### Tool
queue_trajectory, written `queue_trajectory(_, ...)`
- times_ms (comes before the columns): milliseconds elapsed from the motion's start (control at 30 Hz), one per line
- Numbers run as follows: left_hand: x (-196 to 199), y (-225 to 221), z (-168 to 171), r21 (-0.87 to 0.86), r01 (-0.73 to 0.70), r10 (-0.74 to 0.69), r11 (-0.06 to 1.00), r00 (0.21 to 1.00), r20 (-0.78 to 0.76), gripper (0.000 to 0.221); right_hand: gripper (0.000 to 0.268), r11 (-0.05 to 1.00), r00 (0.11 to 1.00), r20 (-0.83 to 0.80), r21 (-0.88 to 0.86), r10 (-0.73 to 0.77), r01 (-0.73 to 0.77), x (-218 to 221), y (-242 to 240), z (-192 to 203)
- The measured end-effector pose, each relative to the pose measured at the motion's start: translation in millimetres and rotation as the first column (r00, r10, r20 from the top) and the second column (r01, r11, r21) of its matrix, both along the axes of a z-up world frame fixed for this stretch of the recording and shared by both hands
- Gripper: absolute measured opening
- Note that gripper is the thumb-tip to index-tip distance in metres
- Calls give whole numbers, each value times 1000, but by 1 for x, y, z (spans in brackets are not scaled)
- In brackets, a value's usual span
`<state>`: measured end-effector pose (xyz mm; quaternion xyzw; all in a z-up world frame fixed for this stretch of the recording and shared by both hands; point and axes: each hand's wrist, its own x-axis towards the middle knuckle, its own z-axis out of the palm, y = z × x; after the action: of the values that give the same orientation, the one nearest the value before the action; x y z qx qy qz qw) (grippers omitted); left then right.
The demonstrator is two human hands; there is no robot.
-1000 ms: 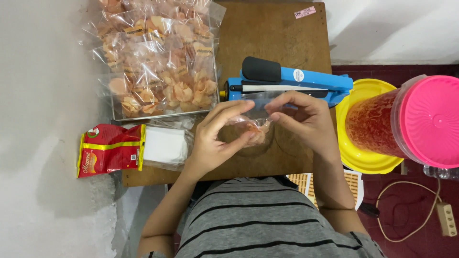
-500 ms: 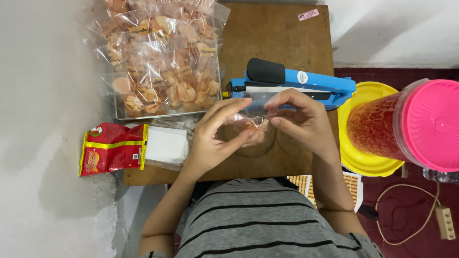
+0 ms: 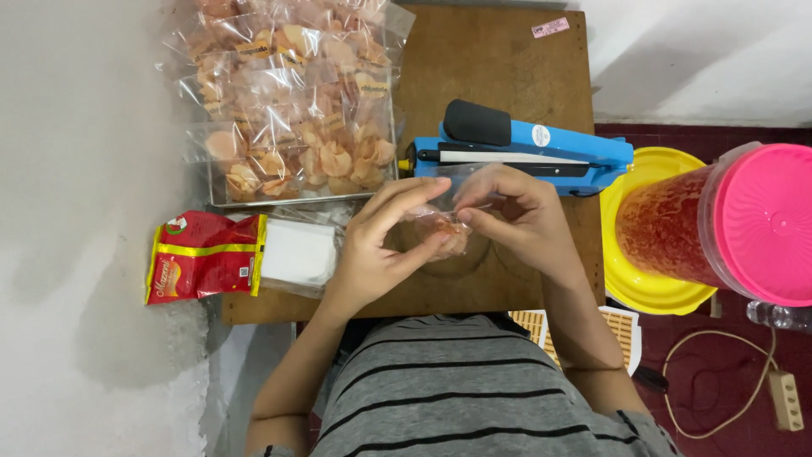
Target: Using a manual impulse heat sealer to seal small plastic bags containing snacks.
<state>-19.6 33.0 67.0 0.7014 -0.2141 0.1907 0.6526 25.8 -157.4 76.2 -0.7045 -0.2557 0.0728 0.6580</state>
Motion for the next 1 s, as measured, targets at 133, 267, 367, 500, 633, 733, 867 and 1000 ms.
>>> queue_trajectory(133,-2,7,-3,-4,-53,53,999,999,2,45,15,996,997,55,-60,62,-59,4,15,4)
queue_trajectory(267,-2,17,-6,-42,-108,108,993,994,14,42,21,997,995,-72,-30,68,-70,8,31,-4)
queue_trajectory(367,-2,25,-13,-100,-154,154,983,988,-9,42,32,993,987,-129,-50,97,-105,6,48,1)
queue_trajectory(500,-2,42,-24,-179,-213,195,960,974,-114,41,46,974,973,-182,-148,144,-172,7,61,-4)
queue_trajectory(633,0,60,-40,-191,-268,249,944,961,-118,42,38,968,972,-167,-160,164,-191,14,83,-21)
queue_trajectory(733,-1,73,-43,-248,-326,285,912,940,-189,51,34,979,981,-147,-139,126,-147,26,102,-40)
queue_trajectory(867,-2,100,-52,-76,-497,467,864,849,-248,68,29,992,987,-126,-66,96,-104,38,131,-57)
queue_trajectory(1000,-2,120,-65,152,-543,563,826,781,-271,64,23,995,996,-50,-64,74,-77,42,156,-67)
